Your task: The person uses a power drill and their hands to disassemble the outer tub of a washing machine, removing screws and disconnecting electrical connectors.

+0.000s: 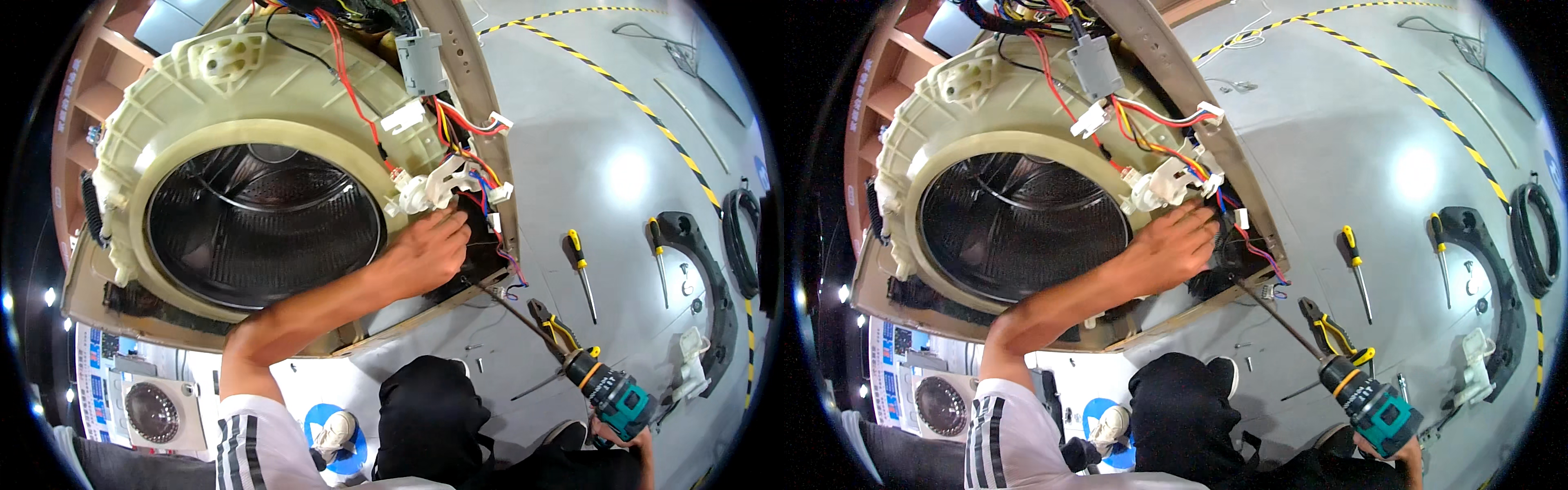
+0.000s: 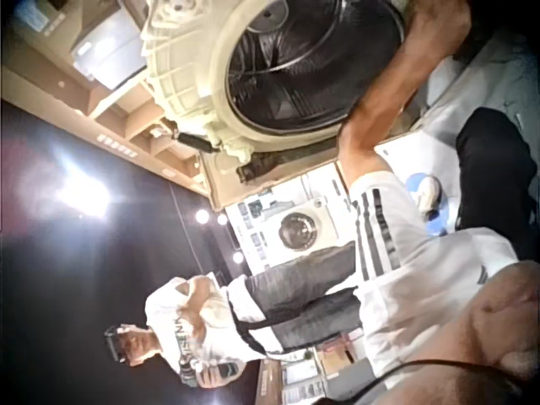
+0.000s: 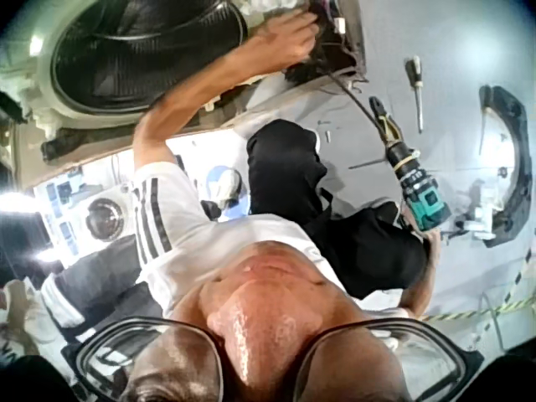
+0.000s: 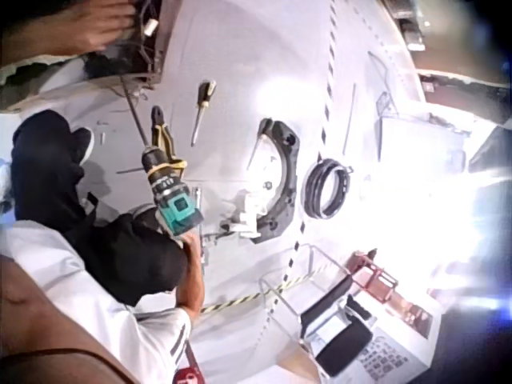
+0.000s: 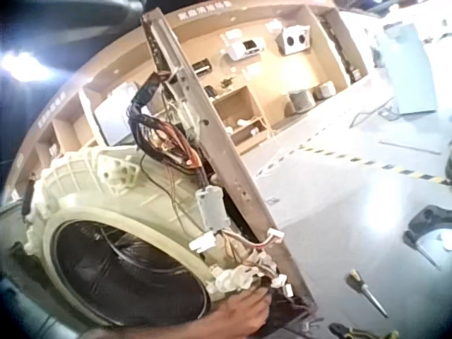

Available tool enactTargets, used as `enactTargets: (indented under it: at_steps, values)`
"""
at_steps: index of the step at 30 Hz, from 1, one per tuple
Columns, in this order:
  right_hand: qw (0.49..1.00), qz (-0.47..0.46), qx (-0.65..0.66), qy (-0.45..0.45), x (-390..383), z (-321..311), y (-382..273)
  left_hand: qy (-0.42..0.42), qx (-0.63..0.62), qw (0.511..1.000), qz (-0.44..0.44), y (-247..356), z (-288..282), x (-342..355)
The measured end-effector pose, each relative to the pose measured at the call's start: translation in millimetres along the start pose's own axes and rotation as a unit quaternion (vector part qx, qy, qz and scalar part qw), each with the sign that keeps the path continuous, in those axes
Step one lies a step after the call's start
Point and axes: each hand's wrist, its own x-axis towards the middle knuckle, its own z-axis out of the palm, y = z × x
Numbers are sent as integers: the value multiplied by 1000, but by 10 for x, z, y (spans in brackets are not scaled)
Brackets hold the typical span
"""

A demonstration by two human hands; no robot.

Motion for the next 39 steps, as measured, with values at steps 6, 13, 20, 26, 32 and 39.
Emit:
enactTargets:
  at_steps: [6, 13, 20, 26, 32, 39]
  values:
    - [997, -72, 9, 21, 246, 71, 3, 69, -81, 992, 67, -11, -187, -169]
    - [995, -19, 99, 19, 425, -95, -130, 174, -53, 983, 21, -366, -1224, -158]
    - [986, -31, 158, 34, 392, -60, 45, 93, 144, 979, -107, -828, -1379, -164]
    - [1000, -26, 9, 13, 269, -291, 103, 139, 178, 973, -52, -929, -1318, 65]
    - [1000, -21, -5, 12, 189, -698, -164, -3, 251, 962, -108, -1071, -1508, 249]
    - [970, 149, 189, 34, 238, -1412, -963, -43, 253, 958, -129, -1173, -1270, 330]
